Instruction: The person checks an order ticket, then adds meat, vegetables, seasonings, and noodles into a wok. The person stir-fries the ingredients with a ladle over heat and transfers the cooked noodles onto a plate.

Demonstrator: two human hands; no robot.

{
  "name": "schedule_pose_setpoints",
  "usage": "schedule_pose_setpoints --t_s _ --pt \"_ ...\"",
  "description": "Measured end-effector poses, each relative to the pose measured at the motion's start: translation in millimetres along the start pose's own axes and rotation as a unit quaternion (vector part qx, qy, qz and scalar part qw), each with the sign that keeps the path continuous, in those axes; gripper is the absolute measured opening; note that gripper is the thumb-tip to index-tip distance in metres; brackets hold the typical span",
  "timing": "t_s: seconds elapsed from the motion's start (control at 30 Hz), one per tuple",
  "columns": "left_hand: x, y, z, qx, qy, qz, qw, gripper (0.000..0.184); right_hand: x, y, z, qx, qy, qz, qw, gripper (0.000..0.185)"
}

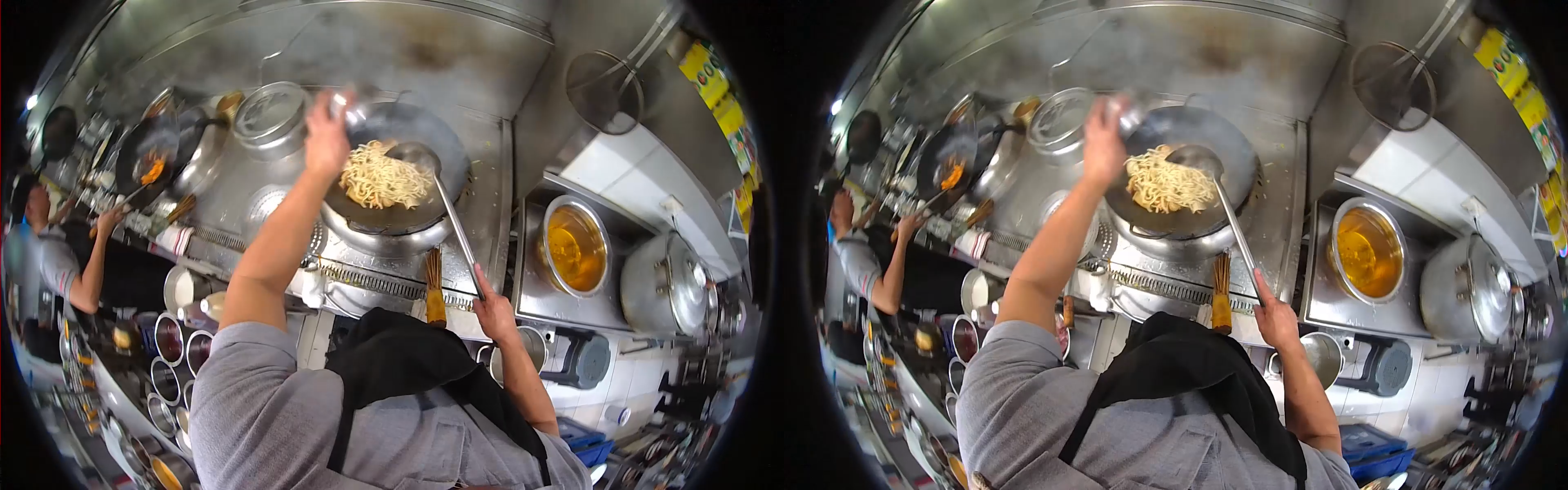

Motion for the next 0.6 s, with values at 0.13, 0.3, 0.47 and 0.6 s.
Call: schedule_pose_setpoints --t_s 0.13,0.3,0.47,0.6 --pt "14.4 90.8 -5.3 -0.066 0.053 -0.043 0.996 0.086 -18.5 -27.4 -8.4 -0.087 -0.06 0.011 0.994 0.08" --pt "-56.3 261.6 -138.7 0.183 0.144 -0.31 0.922 0.08 -14.2 -85.1 45.4 -0.129 -0.264 -0.133 0.947 0.082" --pt "-37.0 547.9 -329.4 0.477 0.018 -0.509 0.716 0.07 -49.6 -139.4 74.6 -0.245 -0.344 -0.036 0.906 0.077" --pt "139.2 705.6 -469.4 0.665 -0.104 -0.537 0.509 0.042 -103.4 -180.0 75.7 -0.265 -0.372 -0.035 0.889 0.072"
Point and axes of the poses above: each hand's wrist, its own y-axis away from the middle knuckle, its own z-axis out of the palm, x = y × z, the point moved 7 cm from there along -y, towards the middle knuckle, and after that the axes turned 13 degrees about z, right-handed, at the moved point
